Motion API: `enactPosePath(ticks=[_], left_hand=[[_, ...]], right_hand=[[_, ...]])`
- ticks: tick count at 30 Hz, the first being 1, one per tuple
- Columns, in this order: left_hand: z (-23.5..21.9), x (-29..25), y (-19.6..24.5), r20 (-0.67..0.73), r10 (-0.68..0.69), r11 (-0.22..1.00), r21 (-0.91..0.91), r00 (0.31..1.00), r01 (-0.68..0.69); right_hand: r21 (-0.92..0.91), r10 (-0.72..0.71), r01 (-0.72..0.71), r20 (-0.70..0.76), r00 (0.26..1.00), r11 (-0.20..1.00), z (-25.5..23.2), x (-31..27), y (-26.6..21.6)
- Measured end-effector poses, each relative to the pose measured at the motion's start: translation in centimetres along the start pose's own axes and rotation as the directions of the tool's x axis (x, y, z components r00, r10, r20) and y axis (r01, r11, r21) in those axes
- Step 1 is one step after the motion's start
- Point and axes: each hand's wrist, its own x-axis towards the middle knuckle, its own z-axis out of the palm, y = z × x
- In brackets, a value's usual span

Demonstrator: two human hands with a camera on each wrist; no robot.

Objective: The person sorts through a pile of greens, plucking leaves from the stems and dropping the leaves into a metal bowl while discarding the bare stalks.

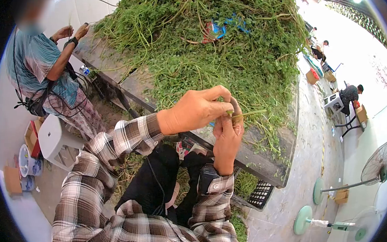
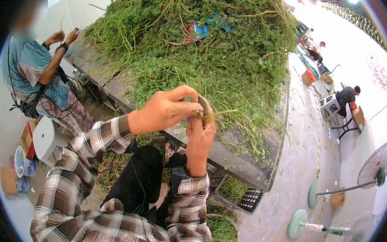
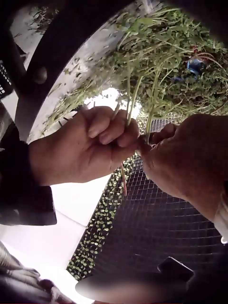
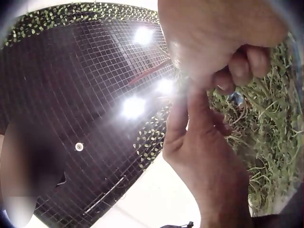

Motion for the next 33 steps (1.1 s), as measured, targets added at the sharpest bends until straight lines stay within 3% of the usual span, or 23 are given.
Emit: enactPosePath(ticks=[4,6,10,12,13,15,20,25,30,33], left_hand=[[-0.1,-0.2,0.8,0.045,-0.034,0.998,-0.056,0.998,0.037],[-0.2,0.0,1.4,0.021,-0.169,0.969,-0.179,0.985,0.170],[-0.5,-0.3,0.4,0.056,-0.267,0.946,-0.174,0.962,0.273],[-0.3,-0.7,-0.3,0.205,-0.275,0.950,-0.095,0.939,0.299],[0.0,-0.9,-0.7,0.204,-0.276,0.950,-0.093,0.939,0.299],[0.4,-1.3,-1.1,0.251,-0.195,0.960,-0.148,0.948,0.237],[0.4,-1.2,-1.4,0.249,-0.169,0.978,-0.078,0.954,0.193],[0.0,-1.2,-1.6,0.273,-0.108,0.994,0.007,0.956,0.110],[-0.6,-1.3,-3.7,0.344,0.060,0.977,0.173,0.937,-0.126],[-1.4,-1.4,-5.6,0.350,0.060,0.963,0.227,0.935,-0.147]], right_hand=[[0.013,-0.046,0.046,0.014,0.999,0.999,-0.3,0.0,0.9],[0.017,-0.055,0.055,0.025,0.998,0.998,-0.5,0.0,0.8],[0.040,-0.037,0.038,-0.025,0.999,0.998,-0.1,0.1,0.4],[0.047,-0.035,0.037,-0.044,0.998,0.998,0.0,0.0,0.4],[0.030,-0.036,0.036,-0.017,0.999,0.999,-0.1,0.0,0.3],[0.013,-0.036,0.036,0.010,0.999,0.999,0.0,-0.1,0.2],[-0.114,-0.025,0.027,0.025,0.999,0.993,0.3,-0.3,-0.3],[-0.068,-0.025,0.024,-0.019,0.999,0.997,0.5,-0.3,0.1],[-0.043,-0.056,0.053,-0.062,0.996,0.998,0.6,-0.5,0.6],[-0.015,-0.061,0.060,-0.075,0.995,0.998,0.9,-0.5,0.5]])
